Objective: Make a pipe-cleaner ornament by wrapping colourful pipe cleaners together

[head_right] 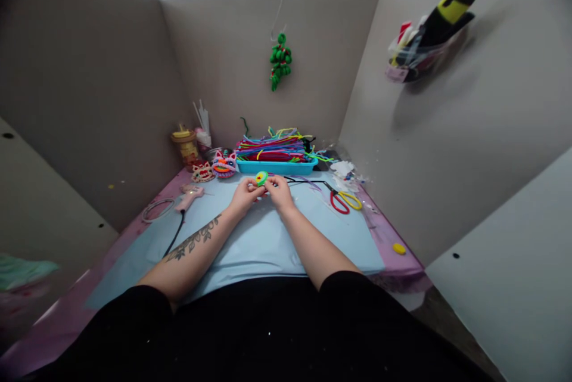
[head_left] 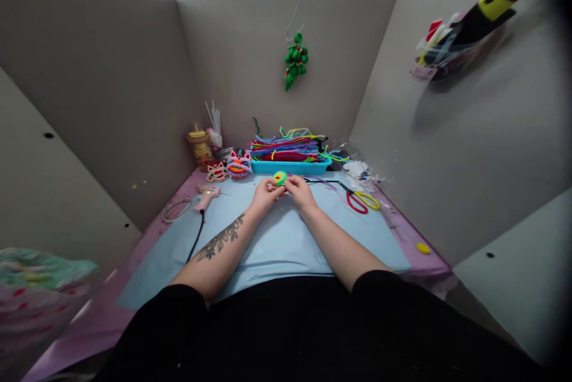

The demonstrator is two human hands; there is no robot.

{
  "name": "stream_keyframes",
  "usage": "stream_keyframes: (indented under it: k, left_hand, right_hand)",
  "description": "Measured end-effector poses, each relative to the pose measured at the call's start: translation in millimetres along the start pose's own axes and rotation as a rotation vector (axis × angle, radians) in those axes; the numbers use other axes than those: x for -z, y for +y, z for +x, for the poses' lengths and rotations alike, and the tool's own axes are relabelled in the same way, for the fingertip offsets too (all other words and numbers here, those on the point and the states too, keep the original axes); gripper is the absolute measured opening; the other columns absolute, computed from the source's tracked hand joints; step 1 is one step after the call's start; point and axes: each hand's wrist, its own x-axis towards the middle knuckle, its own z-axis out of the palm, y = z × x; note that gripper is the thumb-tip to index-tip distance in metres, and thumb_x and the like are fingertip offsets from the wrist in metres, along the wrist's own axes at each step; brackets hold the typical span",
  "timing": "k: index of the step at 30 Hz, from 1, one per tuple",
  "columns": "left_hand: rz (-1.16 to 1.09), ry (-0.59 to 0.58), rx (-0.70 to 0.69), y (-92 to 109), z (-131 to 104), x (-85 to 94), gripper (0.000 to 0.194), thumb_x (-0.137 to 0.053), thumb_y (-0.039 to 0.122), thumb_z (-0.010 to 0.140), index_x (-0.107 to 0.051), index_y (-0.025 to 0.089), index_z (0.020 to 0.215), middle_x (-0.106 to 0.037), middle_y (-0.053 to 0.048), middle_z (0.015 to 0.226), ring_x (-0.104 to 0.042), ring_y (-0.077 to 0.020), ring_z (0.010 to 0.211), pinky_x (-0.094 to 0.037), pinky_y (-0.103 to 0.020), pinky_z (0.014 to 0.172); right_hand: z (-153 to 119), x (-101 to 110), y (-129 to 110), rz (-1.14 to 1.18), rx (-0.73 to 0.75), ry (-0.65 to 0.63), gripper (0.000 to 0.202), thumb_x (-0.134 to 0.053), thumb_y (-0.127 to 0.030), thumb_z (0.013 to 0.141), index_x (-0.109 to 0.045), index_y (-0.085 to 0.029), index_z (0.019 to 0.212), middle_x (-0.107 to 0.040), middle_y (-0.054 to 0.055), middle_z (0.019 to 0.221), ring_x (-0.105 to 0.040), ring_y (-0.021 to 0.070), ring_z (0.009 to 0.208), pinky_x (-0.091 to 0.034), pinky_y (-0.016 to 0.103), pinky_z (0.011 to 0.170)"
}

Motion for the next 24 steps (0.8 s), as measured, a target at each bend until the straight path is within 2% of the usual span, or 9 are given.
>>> stream_keyframes:
  k: [4, 6, 9, 11, 13, 15, 19, 24]
  left_hand:
    - [0.025, -0.063, -0.016, -1.9, 0.0, -1.0, 0.04, -0.07, 0.038, 0.065, -0.042, 0.02, 0.086, -0.067, -0.001, 0.072, -0.067, -0.0165, 0.065, -0.043, -0.019, 0.049]
    - [0.089, -0.034, -0.045, -1.2, 0.7, 1.3, 0.036, -0.066, 0.039, 0.069, -0.043, 0.02, 0.09, -0.066, -0.001, 0.073, -0.067, -0.017, 0.065, -0.046, -0.022, 0.051]
    - [0.342, 0.126, -0.224, 4.0, 2.4, 9.8, 0.026, -0.059, 0.038, 0.076, -0.049, 0.019, 0.091, -0.064, -0.002, 0.076, -0.065, -0.0164, 0.068, -0.048, -0.026, 0.058]
    - [0.566, 0.186, -0.426, 8.8, 3.9, 17.4, 0.022, -0.058, 0.036, 0.077, -0.055, 0.02, 0.092, -0.063, -0.006, 0.092, -0.062, -0.0184, 0.087, -0.05, -0.03, 0.071]
    - [0.724, 0.112, -0.584, 12.2, 5.6, 24.1, 0.029, -0.061, 0.033, 0.076, -0.058, 0.021, 0.102, -0.056, -0.009, 0.113, -0.053, -0.0219, 0.11, -0.046, -0.035, 0.087]
    - [0.805, -0.001, -0.655, 12.6, 7.0, 28.4, 0.031, -0.06, 0.031, 0.077, -0.059, 0.022, 0.107, -0.049, -0.01, 0.123, -0.045, -0.0228, 0.119, -0.038, -0.038, 0.098]
    - [0.847, -0.133, -0.635, 8.6, 8.0, 30.4, 0.027, -0.056, 0.03, 0.08, -0.061, 0.021, 0.105, -0.047, -0.011, 0.125, -0.044, -0.0225, 0.12, -0.037, -0.039, 0.101]
    - [0.898, -0.205, -0.629, 9.8, 6.8, 30.6, 0.026, -0.056, 0.031, 0.08, -0.06, 0.02, 0.104, -0.044, -0.012, 0.13, -0.041, -0.0233, 0.125, -0.036, -0.04, 0.102]
  right_hand:
    - [6.3, 2.6, 4.0, 0.056, -0.032, 0.037, 0.022, -0.053, -0.039, 0.073, -0.054, -0.02, 0.064, -0.055, 0.0, 0.066, -0.052, 0.0162, 0.072, -0.043, 0.027, 0.066]
    - [10.3, 8.4, 3.0, 0.035, -0.001, 0.057, 0.021, -0.053, -0.039, 0.073, -0.053, -0.02, 0.063, -0.053, -0.001, 0.063, -0.05, 0.0151, 0.068, -0.041, 0.025, 0.063]
    - [12.6, 18.5, -4.4, -0.054, 0.078, 0.032, 0.018, -0.054, -0.036, 0.072, -0.053, -0.02, 0.065, -0.054, -0.001, 0.067, -0.049, 0.0143, 0.068, -0.04, 0.025, 0.064]
    - [10.6, 22.2, -11.7, -0.099, 0.112, -0.062, 0.015, -0.053, -0.033, 0.073, -0.053, -0.02, 0.068, -0.055, -0.001, 0.071, -0.048, 0.0139, 0.068, -0.04, 0.025, 0.065]
    - [7.1, 22.5, -18.0, -0.138, 0.138, -0.195, 0.011, -0.051, -0.03, 0.074, -0.053, -0.019, 0.07, -0.055, -0.001, 0.072, -0.049, 0.0137, 0.069, -0.039, 0.025, 0.065]
    - [3.7, 20.7, -21.4, -0.204, 0.176, -0.315, 0.009, -0.049, -0.025, 0.075, -0.052, -0.019, 0.069, -0.054, -0.001, 0.071, -0.048, 0.0136, 0.069, -0.038, 0.025, 0.065]
    - [1.5, 18.5, -20.5, -0.34, 0.261, -0.45, 0.009, -0.047, -0.018, 0.075, -0.05, -0.019, 0.067, -0.051, -0.001, 0.069, -0.046, 0.0141, 0.069, -0.036, 0.025, 0.066]
    - [3.7, 22.3, -18.8, -0.411, 0.318, -0.498, 0.011, -0.047, -0.016, 0.077, -0.047, -0.019, 0.066, -0.049, -0.001, 0.07, -0.046, 0.015, 0.072, -0.036, 0.027, 0.069]
